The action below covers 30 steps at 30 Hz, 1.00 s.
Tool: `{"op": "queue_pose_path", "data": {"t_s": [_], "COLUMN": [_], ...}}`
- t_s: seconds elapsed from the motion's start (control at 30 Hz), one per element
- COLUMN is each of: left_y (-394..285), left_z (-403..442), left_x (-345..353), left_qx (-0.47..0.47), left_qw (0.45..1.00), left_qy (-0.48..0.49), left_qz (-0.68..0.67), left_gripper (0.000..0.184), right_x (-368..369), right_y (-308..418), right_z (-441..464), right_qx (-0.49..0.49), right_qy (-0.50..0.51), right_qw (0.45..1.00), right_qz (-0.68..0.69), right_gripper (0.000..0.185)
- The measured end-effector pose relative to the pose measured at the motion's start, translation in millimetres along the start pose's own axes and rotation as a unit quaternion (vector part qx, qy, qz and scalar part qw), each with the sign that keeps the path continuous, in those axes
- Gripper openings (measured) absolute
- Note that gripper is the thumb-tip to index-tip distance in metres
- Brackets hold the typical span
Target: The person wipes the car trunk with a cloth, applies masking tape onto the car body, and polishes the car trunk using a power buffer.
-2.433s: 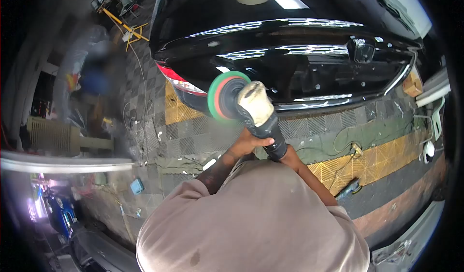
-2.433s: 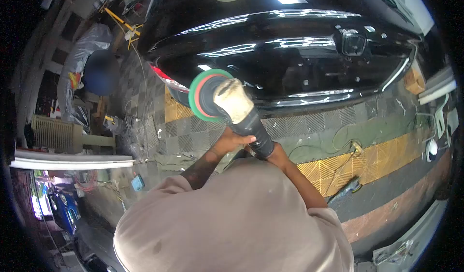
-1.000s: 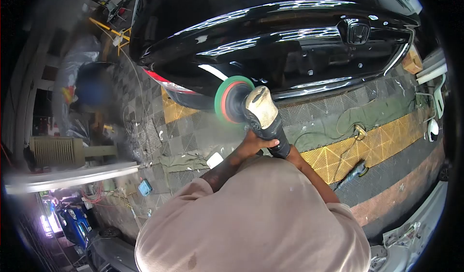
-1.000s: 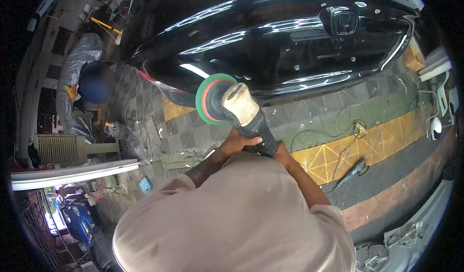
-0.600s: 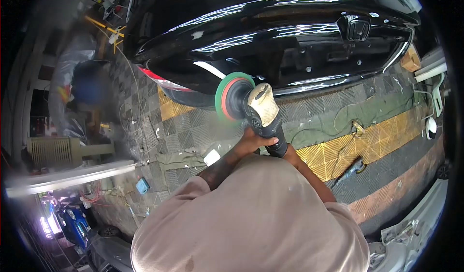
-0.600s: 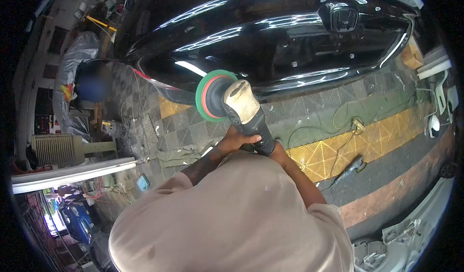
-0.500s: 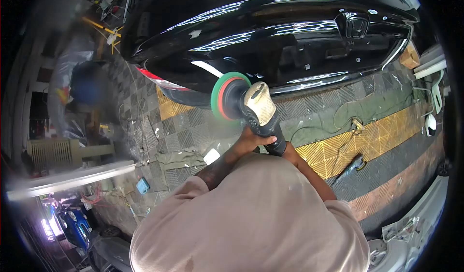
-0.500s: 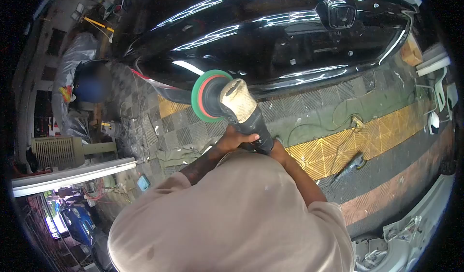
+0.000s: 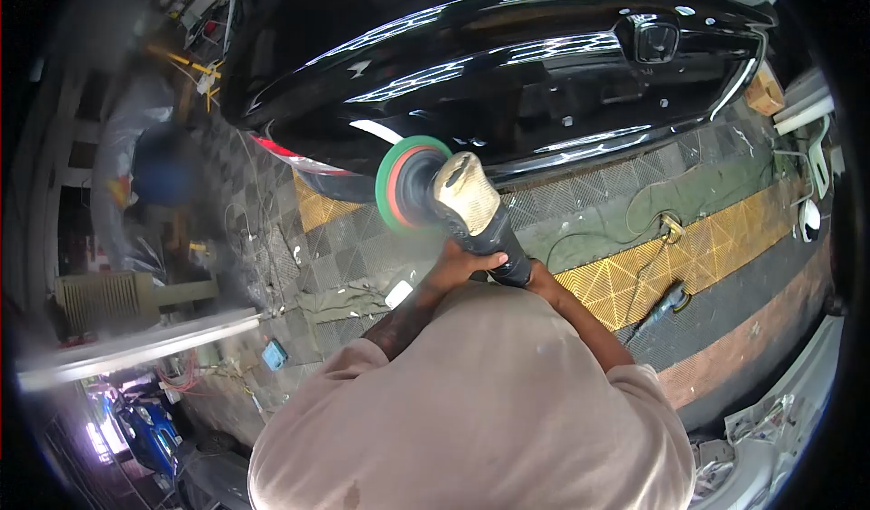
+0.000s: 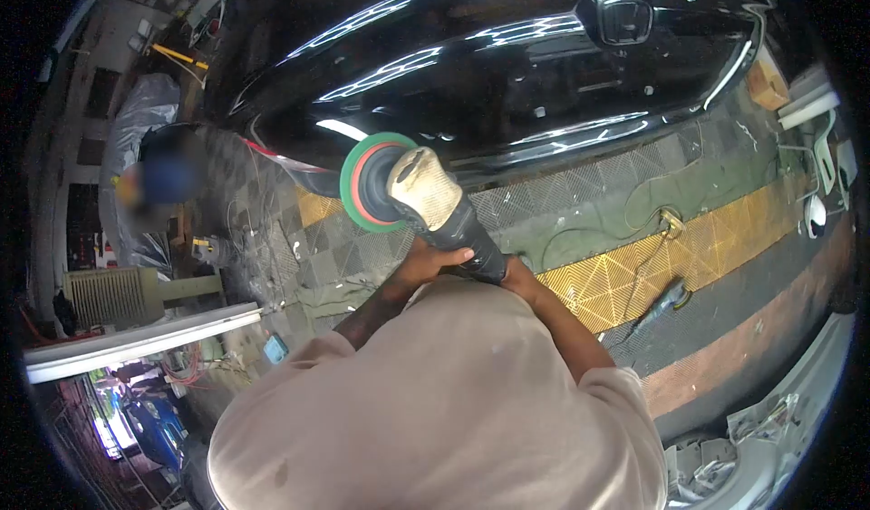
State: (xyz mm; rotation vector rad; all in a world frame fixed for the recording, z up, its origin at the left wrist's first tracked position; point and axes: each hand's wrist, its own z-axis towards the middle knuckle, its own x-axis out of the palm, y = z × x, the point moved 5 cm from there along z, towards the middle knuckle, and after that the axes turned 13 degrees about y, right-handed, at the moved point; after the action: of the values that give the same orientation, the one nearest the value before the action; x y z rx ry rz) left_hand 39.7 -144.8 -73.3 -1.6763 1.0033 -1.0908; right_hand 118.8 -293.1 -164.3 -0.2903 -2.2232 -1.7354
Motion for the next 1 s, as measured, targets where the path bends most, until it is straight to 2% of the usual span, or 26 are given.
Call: {"op": "queue_pose_path", "data": {"t_s": [0.07, 0.13, 0.27, 0.37, 0.43, 0.47, 0.57, 0.63, 0.73, 0.77, 0.87, 0.9, 1.0], "left_y": [1.8, 6.1, 6.4, 12.8, 12.7, 10.4, 10.5, 18.3, 24.4, 22.2, 24.8, 21.2, 16.4], "left_z": [1.9, 4.5, 11.7, 12.4, 11.1, 11.4, 11.3, 19.0, 22.3, 20.0, 14.3, 12.7, 8.2], "left_x": [1.1, -0.1, 11.3, 11.9, 10.8, 11.0, 14.5, 13.2, 12.4, 14.1, 6.0, 3.7, 1.2], "left_qx": [-0.017, -0.02, -0.029, -0.007, 0.025, 0.026, -0.011, -0.033, -0.038, -0.053, -0.056, -0.023, -0.064], "left_qw": [1.0, 0.999, 1.0, 1.0, 1.0, 1.0, 1.0, 0.999, 0.999, 0.998, 0.997, 0.998, 0.997], "left_qy": [-0.002, 0.007, 0.01, 0.006, 0.001, 0.001, 0.01, 0.031, 0.035, 0.026, 0.049, 0.045, 0.041], "left_qz": [0.001, 0.03, -0.006, 0.004, 0.014, 0.01, -0.01, 0.022, 0.018, 0.008, 0.019, 0.03, 0.032], "left_gripper": [0.064, 0.058, 0.057, 0.061, 0.066, 0.066, 0.072, 0.073, 0.073, 0.068, 0.062, 0.056, 0.053], "right_x": [-2.9, -5.7, -6.6, -4.6, -3.1, -6.3, -10.5, -8.4, -9.3, -17.2, -16.1, -16.4, -17.2], "right_y": [-7.8, -9.8, -22.9, -7.2, -4.3, -13.1, -28.4, -18.8, -14.6, -44.3, -31.0, -36.9, -41.1], "right_z": [-0.7, -1.8, -8.6, -12.9, -15.4, -14.3, -16.8, -16.6, -19.0, -17.1, -15.2, -11.9, -3.6], "right_qx": [0.021, 0.022, 0.055, 0.019, 0.11, 0.113, 0.085, 0.041, 0.033, 0.037, 0.053, 0.046, 0.031], "right_qy": [-0.012, -0.063, -0.08, -0.102, -0.072, -0.073, -0.071, -0.106, -0.117, -0.117, -0.118, -0.126, -0.135], "right_qw": [1.0, 0.995, 0.992, 0.994, 0.991, 0.99, 0.993, 0.993, 0.992, 0.99, 0.986, 0.985, 0.982], "right_qz": [-0.005, -0.08, -0.078, -0.038, -0.04, -0.041, -0.047, -0.032, -0.039, -0.066, -0.107, -0.112, -0.13], "right_gripper": [0.041, 0.038, 0.038, 0.037, 0.048, 0.048, 0.049, 0.04, 0.043, 0.044, 0.039, 0.037, 0.038]}}
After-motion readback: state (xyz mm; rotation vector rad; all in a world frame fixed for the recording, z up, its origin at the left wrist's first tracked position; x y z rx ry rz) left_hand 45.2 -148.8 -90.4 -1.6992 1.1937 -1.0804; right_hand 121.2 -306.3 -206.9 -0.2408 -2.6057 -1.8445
